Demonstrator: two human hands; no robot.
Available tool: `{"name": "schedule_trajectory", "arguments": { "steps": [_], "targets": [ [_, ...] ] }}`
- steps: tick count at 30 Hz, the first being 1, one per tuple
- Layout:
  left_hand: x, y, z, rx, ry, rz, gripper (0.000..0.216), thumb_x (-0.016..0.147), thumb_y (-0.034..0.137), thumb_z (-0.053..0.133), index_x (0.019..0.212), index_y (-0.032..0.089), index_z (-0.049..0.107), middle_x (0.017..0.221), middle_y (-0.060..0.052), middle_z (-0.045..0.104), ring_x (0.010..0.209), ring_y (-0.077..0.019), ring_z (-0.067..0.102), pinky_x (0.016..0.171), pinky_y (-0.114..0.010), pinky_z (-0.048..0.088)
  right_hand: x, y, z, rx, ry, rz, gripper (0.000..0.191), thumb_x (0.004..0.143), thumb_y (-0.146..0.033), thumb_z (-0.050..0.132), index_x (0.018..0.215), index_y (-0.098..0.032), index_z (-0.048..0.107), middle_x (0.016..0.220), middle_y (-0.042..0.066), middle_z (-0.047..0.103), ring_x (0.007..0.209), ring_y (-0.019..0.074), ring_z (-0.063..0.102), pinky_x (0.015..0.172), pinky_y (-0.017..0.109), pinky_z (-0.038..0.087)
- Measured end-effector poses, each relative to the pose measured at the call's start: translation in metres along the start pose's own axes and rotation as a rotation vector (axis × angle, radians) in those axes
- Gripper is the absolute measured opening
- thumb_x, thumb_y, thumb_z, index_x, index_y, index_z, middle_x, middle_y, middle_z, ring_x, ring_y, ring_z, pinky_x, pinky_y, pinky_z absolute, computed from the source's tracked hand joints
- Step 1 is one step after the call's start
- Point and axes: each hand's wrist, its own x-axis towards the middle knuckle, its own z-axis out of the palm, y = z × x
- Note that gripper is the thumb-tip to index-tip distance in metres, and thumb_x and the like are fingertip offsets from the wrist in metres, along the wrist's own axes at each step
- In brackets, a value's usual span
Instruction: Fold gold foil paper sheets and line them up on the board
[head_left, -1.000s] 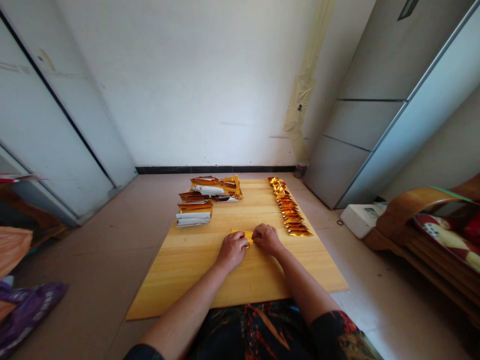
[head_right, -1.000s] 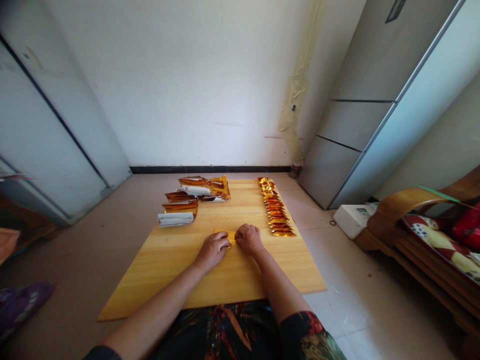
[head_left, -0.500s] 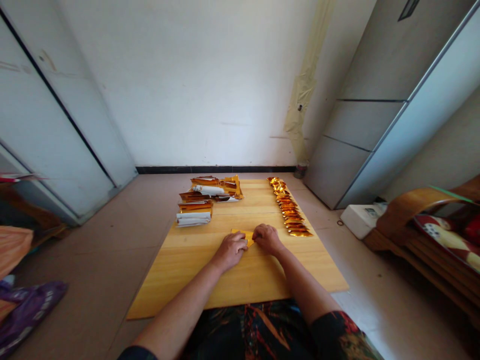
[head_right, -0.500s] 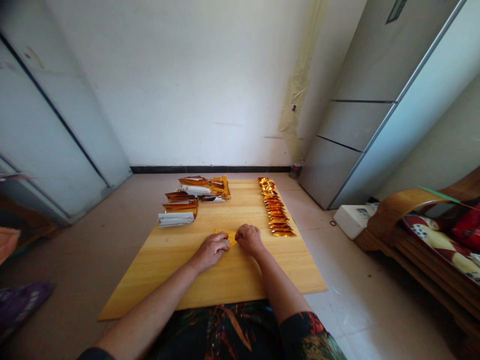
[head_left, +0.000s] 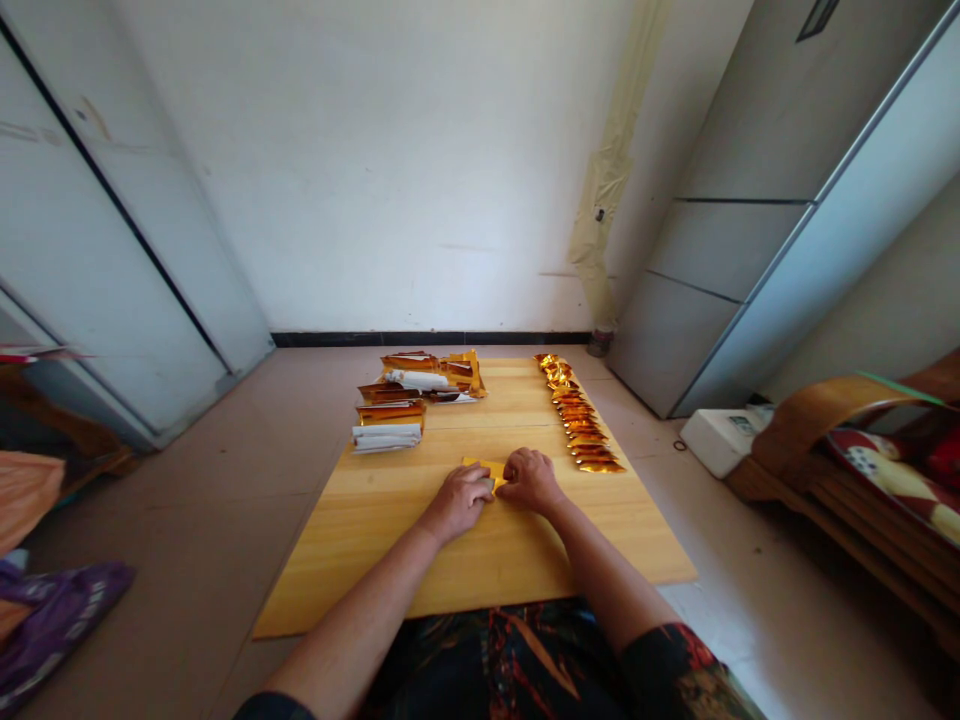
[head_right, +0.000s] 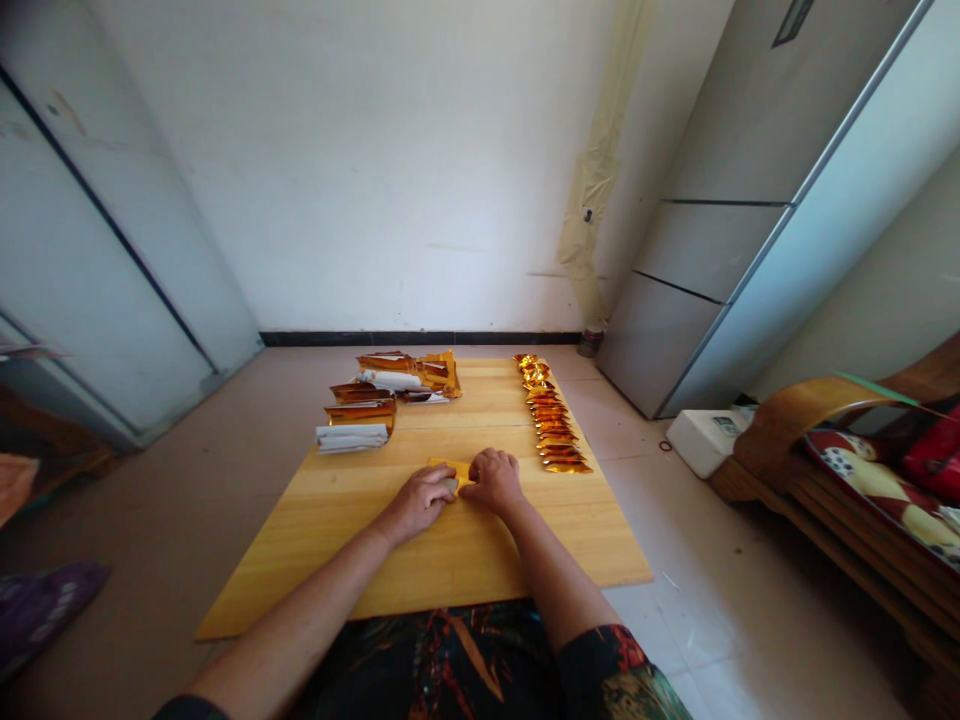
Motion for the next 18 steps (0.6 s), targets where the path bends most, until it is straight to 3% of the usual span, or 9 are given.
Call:
{"name": "schedule_trajectory", "arguments": {
  "steps": [10,18],
  "targets": [
    [-0.001,-0.002,0.002,-0.006,-0.01,-0.002,0.028,0.07,0.004,0.053,0.075,0.024,0.071,0.102,-0.004,0.066,0.102,-0.0189,0.058,0.094,-0.036,0.045,0.003,-0.002,-0.007,-0.009,-0.065,0.064,0.009,0.069,-0.022,0.068,0.078,-0.023,0.068,0.092,0.001,0.063,0.088,0.0165,0.054,0.077,0.026,0.032],
    [0.008,0.012,-0.003,0.02,0.003,-0.108,0.01,0.073,0.015,0.062,0.077,0.022,0.068,0.095,-0.004,0.066,0.09,-0.0175,0.06,0.084,-0.03,0.046,-0.001,0.007,0.0,0.001,-0.01,-0.05,0.016,0.077,-0.016,0.056,0.082,-0.024,0.069,0.094,0.001,0.065,0.092,0.0169,0.054,0.082,0.027,0.032]
  ]
}}
